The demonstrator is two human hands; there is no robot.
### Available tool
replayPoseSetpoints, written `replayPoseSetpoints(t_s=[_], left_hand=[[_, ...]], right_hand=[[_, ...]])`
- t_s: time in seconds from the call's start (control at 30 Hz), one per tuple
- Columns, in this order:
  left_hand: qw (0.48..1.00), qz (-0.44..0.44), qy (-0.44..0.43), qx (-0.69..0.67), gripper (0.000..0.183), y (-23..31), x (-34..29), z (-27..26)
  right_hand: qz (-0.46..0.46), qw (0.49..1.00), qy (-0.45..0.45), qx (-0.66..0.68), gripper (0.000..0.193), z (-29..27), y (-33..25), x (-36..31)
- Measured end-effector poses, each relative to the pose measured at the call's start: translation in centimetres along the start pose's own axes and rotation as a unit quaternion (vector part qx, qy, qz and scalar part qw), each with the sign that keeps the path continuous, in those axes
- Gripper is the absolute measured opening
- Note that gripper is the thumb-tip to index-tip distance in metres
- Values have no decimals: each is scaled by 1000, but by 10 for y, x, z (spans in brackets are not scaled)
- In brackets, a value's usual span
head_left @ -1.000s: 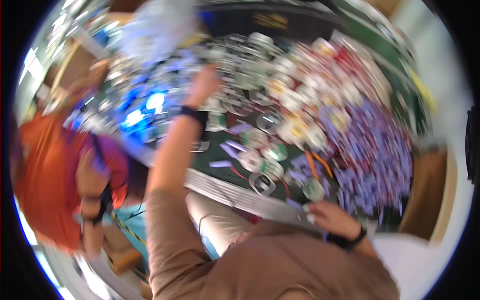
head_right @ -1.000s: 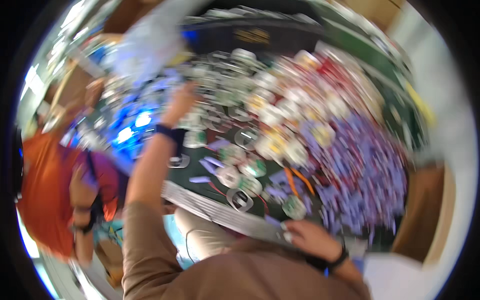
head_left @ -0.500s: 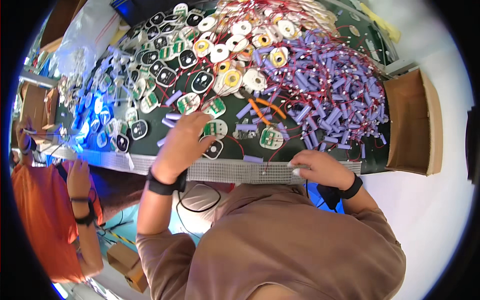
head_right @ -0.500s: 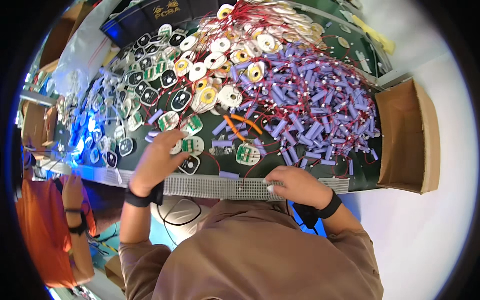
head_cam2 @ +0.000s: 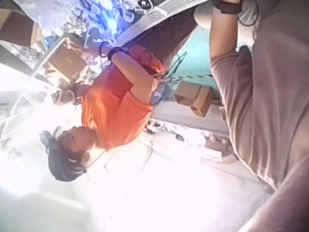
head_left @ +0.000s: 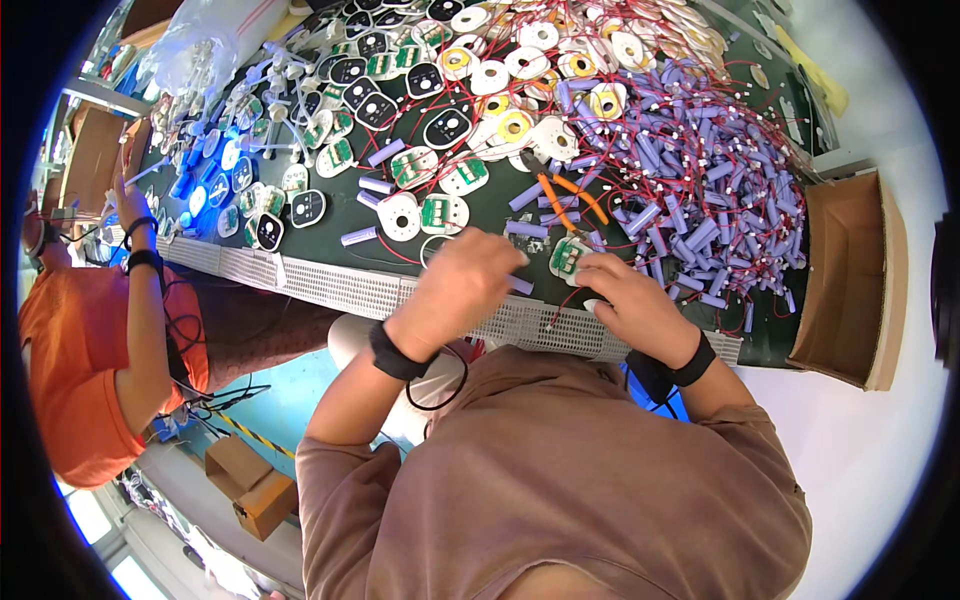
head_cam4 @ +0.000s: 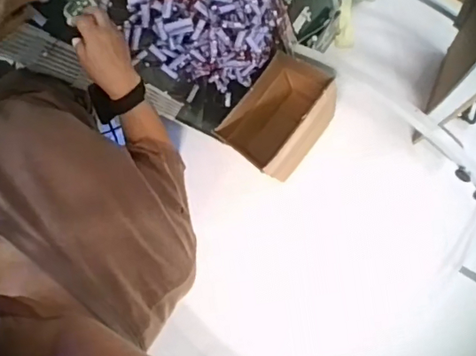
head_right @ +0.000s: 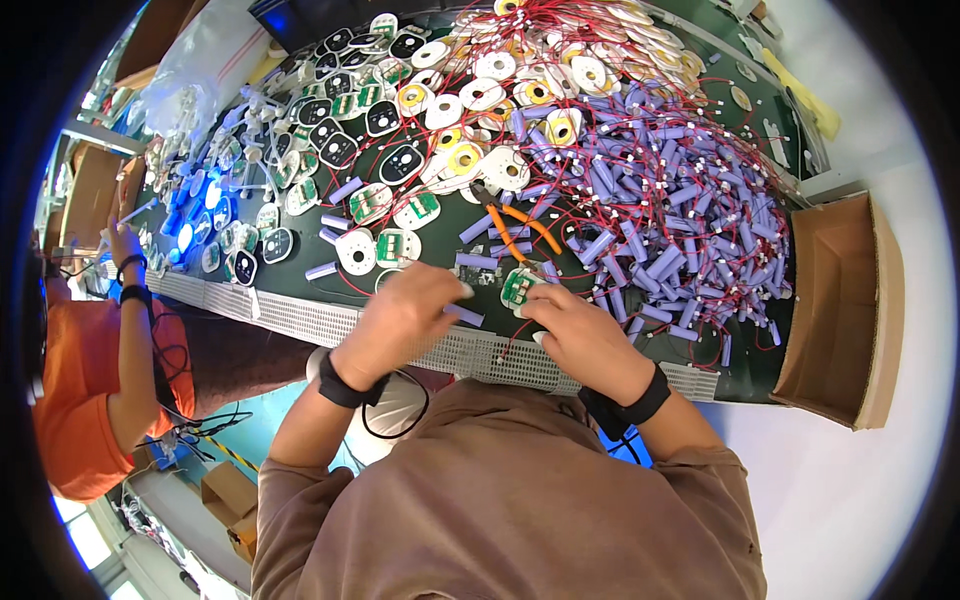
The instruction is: Assemble electronic circuit boards with wires and connectors on a factory workbench.
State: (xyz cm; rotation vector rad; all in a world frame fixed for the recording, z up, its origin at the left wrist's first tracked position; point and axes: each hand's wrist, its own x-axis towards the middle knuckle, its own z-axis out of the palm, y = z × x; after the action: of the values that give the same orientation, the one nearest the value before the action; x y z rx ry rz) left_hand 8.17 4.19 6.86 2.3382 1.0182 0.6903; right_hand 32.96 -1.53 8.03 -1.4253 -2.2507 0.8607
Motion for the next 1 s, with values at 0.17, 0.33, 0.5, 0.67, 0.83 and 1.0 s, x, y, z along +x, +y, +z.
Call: replayPoseSetpoints(t_s=[0.17,0.33,0.5,0.67,0.83,1.0], left_hand=[[993,5,-105,47,28,3,-13,11],[996,-4,-73,45,23,-13,-14,5],[991,-86,85,-48,18,-40,12,-20],[967,-136,153,152,36,-96,70,-38],[958,-166,18,233,35,-108,93,-22],[962,-238,89,101,19,-111,93,-57]], right_hand=[[-20,996,1,-84,24,10,8,10],[19,984,58,-166,17,-3,38,7],[64,994,72,-56,22,-30,43,-1],[75,995,14,70,36,-39,43,-5],[94,991,36,93,37,-44,27,-12],[114,981,137,81,33,-52,21,-15]])
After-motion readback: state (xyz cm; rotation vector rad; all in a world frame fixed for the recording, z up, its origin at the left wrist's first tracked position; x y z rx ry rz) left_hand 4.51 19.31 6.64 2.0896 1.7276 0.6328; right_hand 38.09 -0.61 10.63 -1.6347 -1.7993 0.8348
